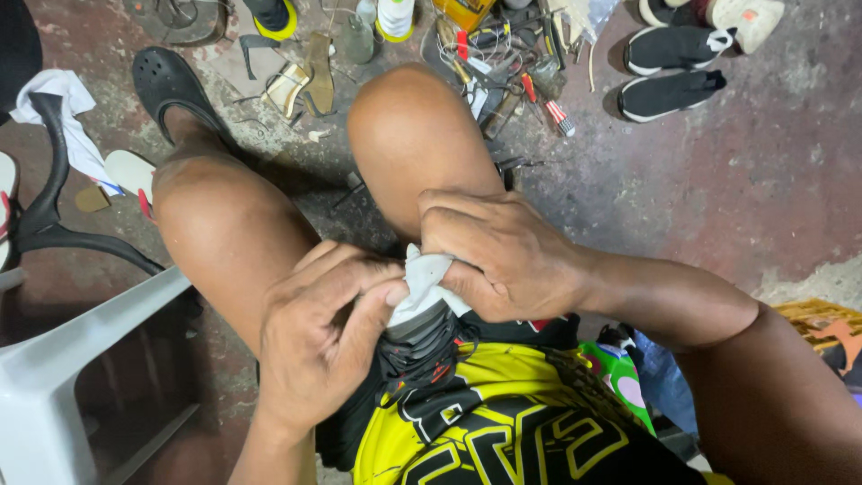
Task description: The person applies adhesive from a bottle to a white shoe sole using a cloth and then presses the sole onto the bottom of a black and red sneaker.
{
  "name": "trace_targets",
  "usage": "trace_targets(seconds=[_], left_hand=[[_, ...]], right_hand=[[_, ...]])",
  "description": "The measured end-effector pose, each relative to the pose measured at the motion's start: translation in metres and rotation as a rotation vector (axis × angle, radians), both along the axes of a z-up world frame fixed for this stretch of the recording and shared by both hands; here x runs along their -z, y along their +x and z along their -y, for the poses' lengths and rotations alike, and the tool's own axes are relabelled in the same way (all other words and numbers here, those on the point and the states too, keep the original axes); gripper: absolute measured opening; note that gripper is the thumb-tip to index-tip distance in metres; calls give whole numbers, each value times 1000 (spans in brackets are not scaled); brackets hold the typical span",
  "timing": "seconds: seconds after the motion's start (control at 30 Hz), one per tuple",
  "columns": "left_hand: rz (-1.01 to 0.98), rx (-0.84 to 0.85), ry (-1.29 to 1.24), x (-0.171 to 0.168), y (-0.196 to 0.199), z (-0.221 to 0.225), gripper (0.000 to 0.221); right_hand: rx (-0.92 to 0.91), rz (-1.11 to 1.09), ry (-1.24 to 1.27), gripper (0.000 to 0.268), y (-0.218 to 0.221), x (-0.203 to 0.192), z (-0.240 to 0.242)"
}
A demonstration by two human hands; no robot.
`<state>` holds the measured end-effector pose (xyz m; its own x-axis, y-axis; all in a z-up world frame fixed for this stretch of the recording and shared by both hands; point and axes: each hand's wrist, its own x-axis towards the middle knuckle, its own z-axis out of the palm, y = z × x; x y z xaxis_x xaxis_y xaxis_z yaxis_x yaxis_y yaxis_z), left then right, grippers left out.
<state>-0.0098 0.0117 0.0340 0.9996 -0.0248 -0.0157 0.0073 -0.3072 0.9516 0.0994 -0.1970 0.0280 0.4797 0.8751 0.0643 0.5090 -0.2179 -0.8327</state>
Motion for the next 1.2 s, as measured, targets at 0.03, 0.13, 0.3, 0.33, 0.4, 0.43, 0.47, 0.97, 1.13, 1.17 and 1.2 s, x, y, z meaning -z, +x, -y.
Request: trace_targets(seconds=[0.03,0.13,0.3,0.33,0.4,0.43,0.47,0.97,1.13,1.17,1.2], left_hand=[[-25,-1,22,-1,1,0,8],[-30,-42,2,-3,6,3,6],[-47,-99,18,-3,6,5,9],[-45,-104,11,-2,6,5,9],[-45,-88,15,-2,7,5,9],[-43,-80,13,-1,8,6,10],[-37,-73,5,0,9,6,10],[-31,-103,-27,8,10,4,8],[-23,-76,-63,10,8,3,8],[-11,-76,-56,10,9,2,7],[1,-75,-50,11,10,2,6]], right_hand=[[-4,-22,-9,15,0,1,2],[47,-60,71,14,-2,9,4],[321,-116,196,29,0,4,33],[407,-143,191,25,-1,1,33],[228,134,226,33,3,-4,30],[133,272,235,40,5,-6,27],[71,306,261,35,4,-6,19],[-171,463,68,34,20,-11,38],[-85,278,240,40,15,-16,23],[-144,337,203,40,12,-15,15],[-202,394,165,41,10,-14,8]])
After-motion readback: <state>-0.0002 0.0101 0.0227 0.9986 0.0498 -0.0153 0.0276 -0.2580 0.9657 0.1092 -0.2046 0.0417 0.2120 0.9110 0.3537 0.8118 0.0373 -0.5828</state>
